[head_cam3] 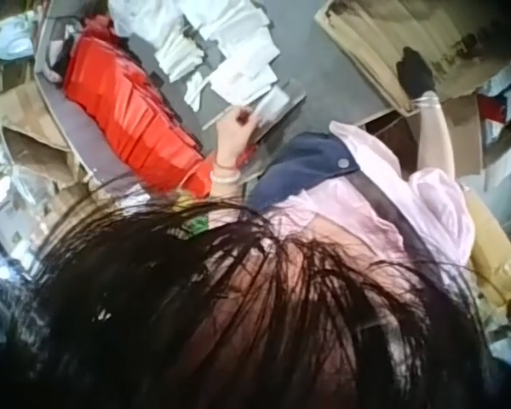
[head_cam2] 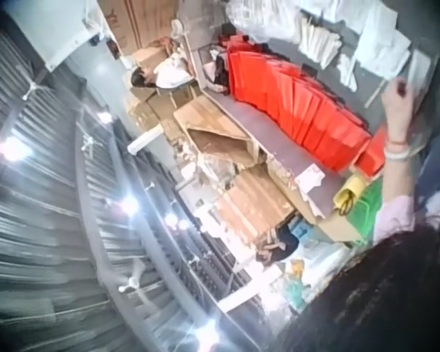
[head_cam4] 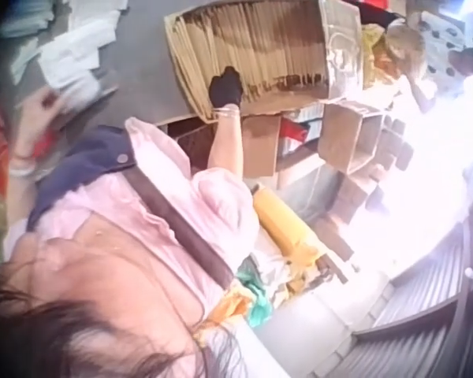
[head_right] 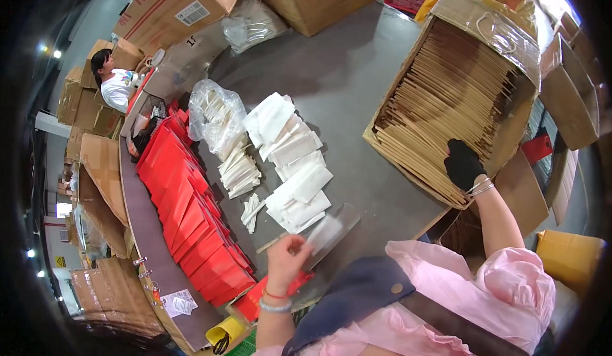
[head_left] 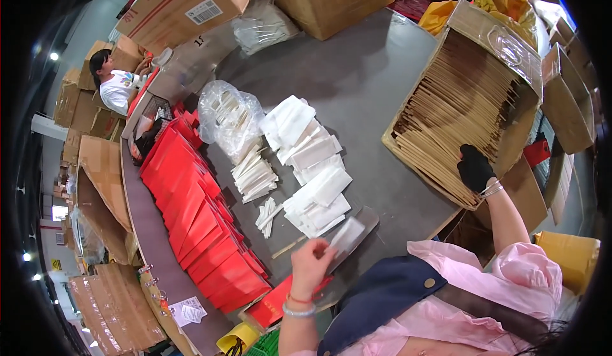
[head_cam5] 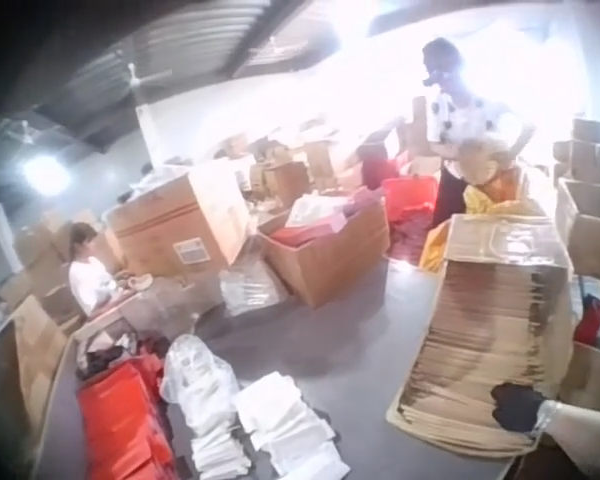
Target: Stuffing small white paper slips into red envelopes using a wooden stick as an aid.
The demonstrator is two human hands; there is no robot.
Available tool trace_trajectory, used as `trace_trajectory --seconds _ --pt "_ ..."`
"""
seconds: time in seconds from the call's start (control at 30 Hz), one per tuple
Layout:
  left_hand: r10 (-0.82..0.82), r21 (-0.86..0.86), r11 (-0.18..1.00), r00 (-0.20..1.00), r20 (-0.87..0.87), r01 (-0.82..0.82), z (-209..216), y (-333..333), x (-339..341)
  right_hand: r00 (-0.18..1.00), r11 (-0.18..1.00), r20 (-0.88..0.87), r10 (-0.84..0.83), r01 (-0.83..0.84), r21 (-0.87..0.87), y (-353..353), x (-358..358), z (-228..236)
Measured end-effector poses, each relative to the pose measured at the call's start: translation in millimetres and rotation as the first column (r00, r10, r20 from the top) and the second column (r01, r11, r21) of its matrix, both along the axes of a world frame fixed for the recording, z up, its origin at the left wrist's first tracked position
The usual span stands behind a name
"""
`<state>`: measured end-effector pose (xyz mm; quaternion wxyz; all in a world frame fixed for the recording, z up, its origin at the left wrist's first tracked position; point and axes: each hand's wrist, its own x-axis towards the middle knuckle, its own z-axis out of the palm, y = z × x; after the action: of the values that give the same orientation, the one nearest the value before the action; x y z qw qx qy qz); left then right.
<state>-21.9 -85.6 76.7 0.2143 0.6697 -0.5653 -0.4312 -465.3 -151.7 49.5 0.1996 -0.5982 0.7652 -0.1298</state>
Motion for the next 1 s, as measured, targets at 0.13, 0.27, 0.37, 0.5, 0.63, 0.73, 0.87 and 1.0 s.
trace_trajectory --seconds 0.13,0.27,0.37,0.5,0.63,0.73,0.87,1.0 --pt "-0.019 -0.359 0.918 0.921 0.39 0.171 -25.2 38.1 4.4 0.999 1.0 -0.041 0.003 -0.002 0.027 8.0 -7.2 -13.9" --pt "0.04 -0.409 0.898 0.898 0.438 0.16 -23.4 42.1 -0.4 0.99 0.998 -0.12 -0.067 0.067 -0.009 6.6 -25.2 -22.6" --pt "0.031 -0.414 0.893 0.893 0.45 0.178 -25.8 50.3 6.0 0.981 0.964 -0.116 -0.154 0.124 -0.236 0.4 -10.7 0.5" --pt "0.107 -0.451 0.886 0.897 0.429 0.11 -20.2 51.9 4.9 0.871 0.771 -0.065 0.486 -0.463 -0.438 -9.1 65.9 25.7" --pt "0.029 -0.36 0.917 0.873 0.486 0.17 -8.4 65.4 17.2 0.586 0.586 0.066 0.808 -0.786 -0.197 4.5 152.9 10.6" --pt "0.011 -0.308 0.939 0.878 0.479 0.156 -18.2 79.7 27.8 0.473 0.463 -0.001 0.881 -0.863 -0.202 6.9 179.1 -23.5" --pt "-0.008 -0.333 0.927 0.899 0.437 0.17 -25.8 64.7 7.2 0.359 0.364 0.076 0.93 -0.877 -0.313 12.8 228.5 -35.6" --pt "0.041 -0.343 0.927 0.872 0.489 0.148 -26.5 61.7 9.5 0.553 0.572 0.157 0.818 -0.758 -0.313 -2.3 211.3 -57.6"
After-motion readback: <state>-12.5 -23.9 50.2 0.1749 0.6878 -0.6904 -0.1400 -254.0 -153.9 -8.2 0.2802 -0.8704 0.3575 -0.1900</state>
